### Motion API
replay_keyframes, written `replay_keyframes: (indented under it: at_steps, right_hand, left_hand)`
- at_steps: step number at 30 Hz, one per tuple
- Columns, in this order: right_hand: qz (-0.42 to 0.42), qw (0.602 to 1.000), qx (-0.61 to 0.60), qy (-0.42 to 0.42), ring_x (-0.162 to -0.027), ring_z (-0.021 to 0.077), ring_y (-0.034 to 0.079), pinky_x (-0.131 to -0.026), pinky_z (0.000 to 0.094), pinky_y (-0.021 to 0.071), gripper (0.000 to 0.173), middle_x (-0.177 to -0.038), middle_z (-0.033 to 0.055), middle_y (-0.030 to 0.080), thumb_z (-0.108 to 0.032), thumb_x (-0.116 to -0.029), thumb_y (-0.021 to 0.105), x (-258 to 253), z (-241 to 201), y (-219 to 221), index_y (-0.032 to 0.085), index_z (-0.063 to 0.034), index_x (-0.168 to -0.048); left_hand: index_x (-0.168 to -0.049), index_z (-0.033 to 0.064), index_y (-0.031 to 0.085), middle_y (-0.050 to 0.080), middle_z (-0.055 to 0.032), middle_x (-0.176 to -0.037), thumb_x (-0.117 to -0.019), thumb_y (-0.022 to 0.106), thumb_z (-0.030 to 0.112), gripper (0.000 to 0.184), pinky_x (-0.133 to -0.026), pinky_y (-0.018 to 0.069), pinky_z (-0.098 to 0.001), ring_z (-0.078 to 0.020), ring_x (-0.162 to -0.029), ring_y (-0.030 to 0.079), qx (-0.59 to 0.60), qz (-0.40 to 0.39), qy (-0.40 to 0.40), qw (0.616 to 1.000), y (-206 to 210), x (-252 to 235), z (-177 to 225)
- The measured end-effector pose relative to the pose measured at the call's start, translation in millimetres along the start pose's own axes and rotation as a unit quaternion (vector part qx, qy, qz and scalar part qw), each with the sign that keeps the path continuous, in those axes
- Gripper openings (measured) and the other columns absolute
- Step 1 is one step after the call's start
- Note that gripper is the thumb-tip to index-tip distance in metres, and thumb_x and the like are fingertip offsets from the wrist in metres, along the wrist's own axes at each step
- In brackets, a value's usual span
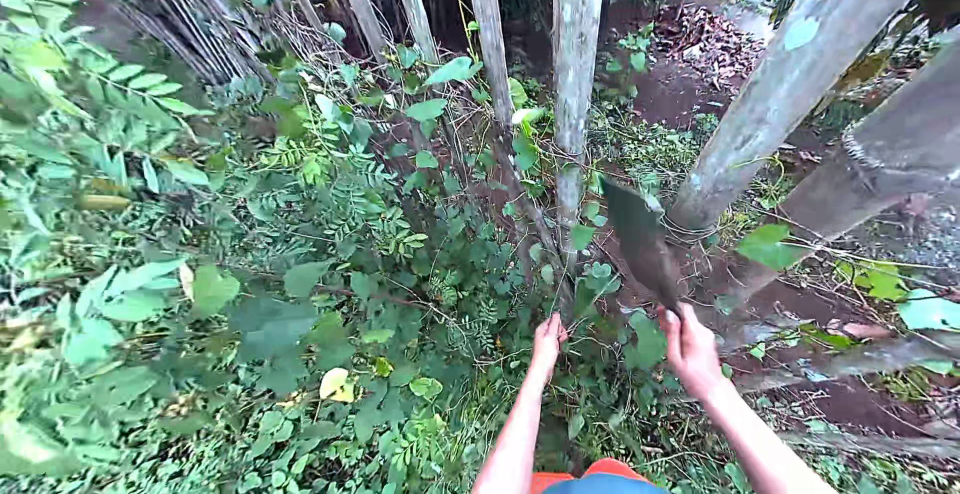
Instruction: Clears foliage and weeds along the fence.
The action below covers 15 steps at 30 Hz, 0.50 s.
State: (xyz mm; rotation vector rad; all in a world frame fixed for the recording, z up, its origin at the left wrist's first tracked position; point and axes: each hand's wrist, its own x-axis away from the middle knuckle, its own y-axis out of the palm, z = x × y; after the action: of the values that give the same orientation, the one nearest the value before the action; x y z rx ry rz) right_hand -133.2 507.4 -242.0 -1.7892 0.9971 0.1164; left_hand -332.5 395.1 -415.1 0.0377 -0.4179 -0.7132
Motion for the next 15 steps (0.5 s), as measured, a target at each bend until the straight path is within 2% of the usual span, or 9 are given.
replay_keyframes:
  at_steps: [2,4,5,8,9,11,12,13,15]
  right_hand:
    - [-0.181,0.973,0.075,0.125,-0.079,0.0411,0.073,-0.072,0.0582,0.0588,0.041,-0.086,0.0229,0.071,-0.025,-0.1102,0.037,17.4,22.7,26.2,0.062,0.0038,-0.126]
    - [-0.371,0.881,0.117,0.271,-0.105,0.0451,0.070,-0.090,0.0628,0.0540,0.049,-0.108,0.0252,0.071,-0.038,-0.1125,0.029,46.0,54.2,51.4,0.055,-0.0057,-0.139]
    - [-0.416,0.847,0.121,0.309,-0.111,0.0447,0.068,-0.093,0.0630,0.0532,0.052,-0.114,0.0249,0.071,-0.042,-0.1122,0.028,70.0,73.0,61.8,0.055,-0.0079,-0.140]
    - [-0.451,0.811,0.102,0.359,-0.115,0.0438,0.067,-0.097,0.0634,0.0519,0.050,-0.119,0.0252,0.070,-0.041,-0.1117,0.032,144.0,107.9,68.4,0.059,-0.0068,-0.137]
    - [-0.455,0.803,0.091,0.374,-0.116,0.0436,0.067,-0.099,0.0632,0.0509,0.050,-0.120,0.0255,0.070,-0.040,-0.1117,0.033,163.8,110.9,65.2,0.060,-0.0051,-0.136]
    - [-0.460,0.793,0.072,0.394,-0.119,0.0446,0.065,-0.102,0.0631,0.0487,0.049,-0.123,0.0273,0.069,-0.036,-0.1120,0.035,189.4,102.6,56.7,0.060,-0.0018,-0.137]
    - [-0.456,0.793,0.064,0.400,-0.120,0.0454,0.065,-0.102,0.0634,0.0481,0.049,-0.123,0.0283,0.068,-0.035,-0.1122,0.035,194.3,96.9,53.8,0.060,-0.0006,-0.138]
    - [-0.447,0.796,0.058,0.404,-0.119,0.0460,0.065,-0.102,0.0638,0.0480,0.050,-0.122,0.0291,0.068,-0.035,-0.1124,0.034,197.1,91.8,51.7,0.059,0.0006,-0.137]
    - [-0.417,0.810,0.046,0.409,-0.116,0.0462,0.066,-0.099,0.0641,0.0492,0.049,-0.118,0.0292,0.070,-0.034,-0.1123,0.035,197.2,79.6,45.4,0.062,0.0019,-0.132]
  left_hand:
    - [-0.106,-0.0043,0.063,0.058,-0.0090,-0.085,-0.1130,0.038,0.028,0.041,-0.075,0.0533,-0.0350,-0.0164,-0.078,0.059,-0.054,0.057,0.001,0.997,-28.5,8.8,-14.6]
    - [-0.121,-0.0111,0.062,0.066,-0.0266,-0.113,-0.1129,0.038,0.029,0.048,-0.093,0.0533,-0.0490,-0.0315,-0.104,0.065,-0.063,0.142,-0.011,0.988,-67.4,23.8,-32.2]
    - [-0.123,-0.0121,0.061,0.064,-0.0293,-0.117,-0.1133,0.036,0.030,0.050,-0.095,0.0513,-0.0518,-0.0345,-0.107,0.063,-0.064,0.180,-0.010,0.982,-87.3,31.1,-41.8]
    - [-0.102,-0.0092,0.064,0.061,-0.0207,-0.090,-0.1132,0.034,0.033,0.053,-0.082,0.0511,-0.0503,-0.0302,-0.086,0.061,-0.138,0.263,0.049,0.954,-114.7,34.0,-54.9]
    - [-0.102,-0.0078,0.065,0.062,-0.0197,-0.089,-0.1134,0.032,0.033,0.053,-0.082,0.0513,-0.0507,-0.0303,-0.086,0.062,-0.169,0.267,0.059,0.947,-111.3,34.0,-47.5]
    - [-0.124,-0.0064,0.065,0.069,-0.0227,-0.119,-0.1130,0.031,0.026,0.048,-0.103,0.0500,-0.0520,-0.0336,-0.114,0.065,-0.244,0.216,0.089,0.941,-93.1,31.1,-8.3]
    - [-0.137,-0.0057,0.058,0.061,-0.0248,-0.138,-0.1127,0.032,0.023,0.046,-0.113,0.0435,-0.0520,-0.0361,-0.130,0.058,-0.273,0.175,0.116,0.939,-77.8,24.4,18.7]
    - [-0.146,-0.0053,0.050,0.051,-0.0256,-0.150,-0.1120,0.032,0.020,0.046,-0.118,0.0393,-0.0503,-0.0366,-0.139,0.051,-0.286,0.140,0.159,0.934,-59.8,15.2,44.9]
    - [-0.157,-0.0057,0.031,0.037,-0.0264,-0.161,-0.1092,0.032,0.012,0.051,-0.122,0.0341,-0.0475,-0.0357,-0.148,0.041,-0.267,0.078,0.238,0.931,-22.5,-7.2,89.0]
